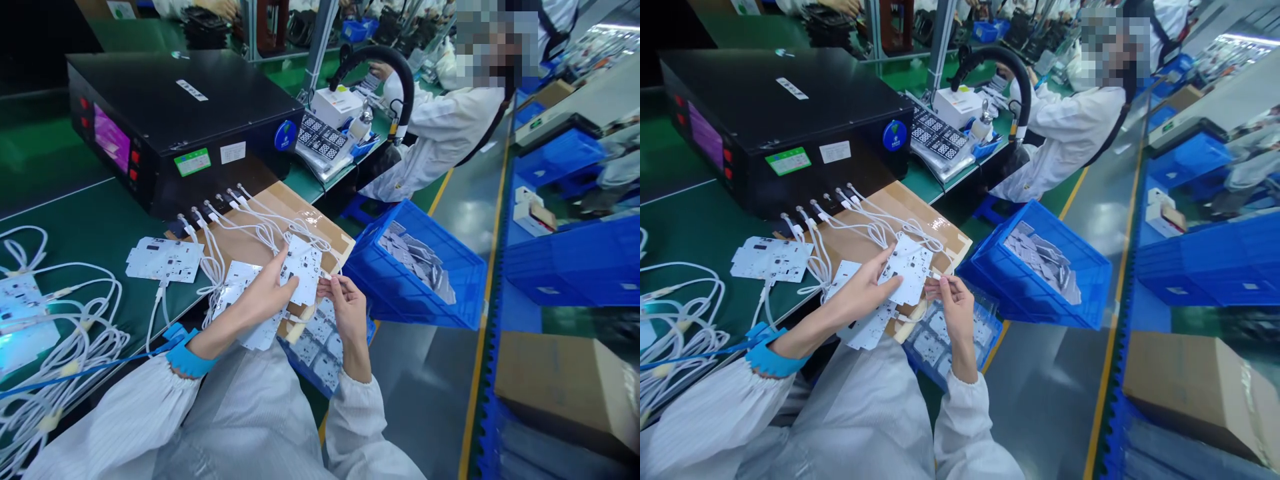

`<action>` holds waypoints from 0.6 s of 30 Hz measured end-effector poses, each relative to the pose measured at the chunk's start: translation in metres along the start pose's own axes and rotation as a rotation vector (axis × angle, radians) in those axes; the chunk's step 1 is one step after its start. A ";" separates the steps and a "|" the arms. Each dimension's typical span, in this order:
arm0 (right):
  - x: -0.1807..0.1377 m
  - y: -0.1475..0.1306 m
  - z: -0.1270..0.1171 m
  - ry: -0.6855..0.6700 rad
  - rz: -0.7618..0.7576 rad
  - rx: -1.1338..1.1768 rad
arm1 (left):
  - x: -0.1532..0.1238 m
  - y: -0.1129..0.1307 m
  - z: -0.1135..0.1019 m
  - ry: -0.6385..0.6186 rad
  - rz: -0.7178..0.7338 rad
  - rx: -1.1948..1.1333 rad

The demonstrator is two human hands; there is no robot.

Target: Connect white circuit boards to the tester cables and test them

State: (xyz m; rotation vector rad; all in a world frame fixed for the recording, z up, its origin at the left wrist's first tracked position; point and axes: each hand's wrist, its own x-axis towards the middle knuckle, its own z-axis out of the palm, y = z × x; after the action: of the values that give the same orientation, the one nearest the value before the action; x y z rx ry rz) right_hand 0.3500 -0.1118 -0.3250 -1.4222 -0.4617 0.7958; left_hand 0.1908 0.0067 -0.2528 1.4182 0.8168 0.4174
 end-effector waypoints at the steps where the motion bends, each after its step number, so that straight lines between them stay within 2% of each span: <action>1: 0.002 0.002 0.001 0.026 -0.007 0.010 | 0.000 -0.001 0.001 0.010 -0.004 0.020; 5: 0.005 0.003 0.001 0.066 -0.029 0.022 | 0.000 -0.005 0.003 0.037 0.005 0.092; 11: 0.010 -0.003 0.000 -0.002 -0.034 0.020 | 0.002 -0.010 0.000 0.036 -0.002 0.091; 16: 0.011 -0.008 0.010 -0.016 0.015 0.095 | 0.008 -0.020 0.016 0.097 0.069 0.032; 18: 0.011 -0.009 0.012 -0.019 0.042 0.098 | 0.009 -0.021 0.020 0.072 0.112 0.006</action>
State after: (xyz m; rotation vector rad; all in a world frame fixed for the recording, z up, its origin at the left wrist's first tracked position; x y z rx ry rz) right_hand 0.3504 -0.0952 -0.3163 -1.3385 -0.4033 0.8552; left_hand 0.2070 -0.0041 -0.2766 1.4658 0.7996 0.5544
